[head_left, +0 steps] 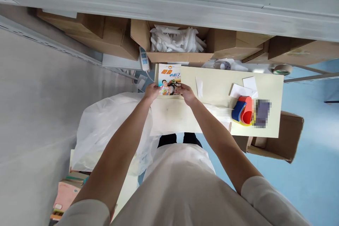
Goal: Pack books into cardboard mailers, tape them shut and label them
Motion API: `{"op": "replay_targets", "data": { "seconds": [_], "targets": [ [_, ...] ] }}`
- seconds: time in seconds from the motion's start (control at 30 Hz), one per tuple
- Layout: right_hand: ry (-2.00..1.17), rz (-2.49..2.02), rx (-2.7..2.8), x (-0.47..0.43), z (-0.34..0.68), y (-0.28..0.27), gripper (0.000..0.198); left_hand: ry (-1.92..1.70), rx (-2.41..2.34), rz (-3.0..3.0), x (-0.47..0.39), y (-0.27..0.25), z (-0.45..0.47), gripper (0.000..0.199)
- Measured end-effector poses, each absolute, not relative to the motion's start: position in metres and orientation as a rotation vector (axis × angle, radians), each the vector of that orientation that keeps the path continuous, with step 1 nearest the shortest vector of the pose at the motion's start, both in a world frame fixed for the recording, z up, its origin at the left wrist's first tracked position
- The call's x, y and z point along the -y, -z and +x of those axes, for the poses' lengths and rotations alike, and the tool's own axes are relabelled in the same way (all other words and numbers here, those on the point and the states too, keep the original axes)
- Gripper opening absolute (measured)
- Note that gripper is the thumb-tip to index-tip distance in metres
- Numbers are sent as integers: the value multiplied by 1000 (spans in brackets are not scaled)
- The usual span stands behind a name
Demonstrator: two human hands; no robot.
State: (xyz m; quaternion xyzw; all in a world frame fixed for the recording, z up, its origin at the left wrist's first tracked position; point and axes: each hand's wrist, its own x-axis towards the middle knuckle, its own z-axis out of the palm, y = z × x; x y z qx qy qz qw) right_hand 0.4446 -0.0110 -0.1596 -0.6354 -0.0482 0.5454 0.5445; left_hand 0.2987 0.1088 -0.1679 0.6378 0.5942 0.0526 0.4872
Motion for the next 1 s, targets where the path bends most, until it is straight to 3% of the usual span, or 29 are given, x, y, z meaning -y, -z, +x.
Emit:
{"op": "replay_targets", "data": {
  "seconds": [0.17,0.33,0.67,1.0],
  "targets": [
    [-1201,-1380,121,22,447,147,39,-188,-1335,1491,-108,135,300,32],
    [-1084,-1438,214,99,443,128,42,-136,-1206,1445,-48,119,292,37],
    [-872,-1936,159,307,460,138,32,121,-910,1480,142,151,328,28],
    [-758,-2158,290,335,496,180,33,294,-1022,1753,178,184,378,28]
  ]
}}
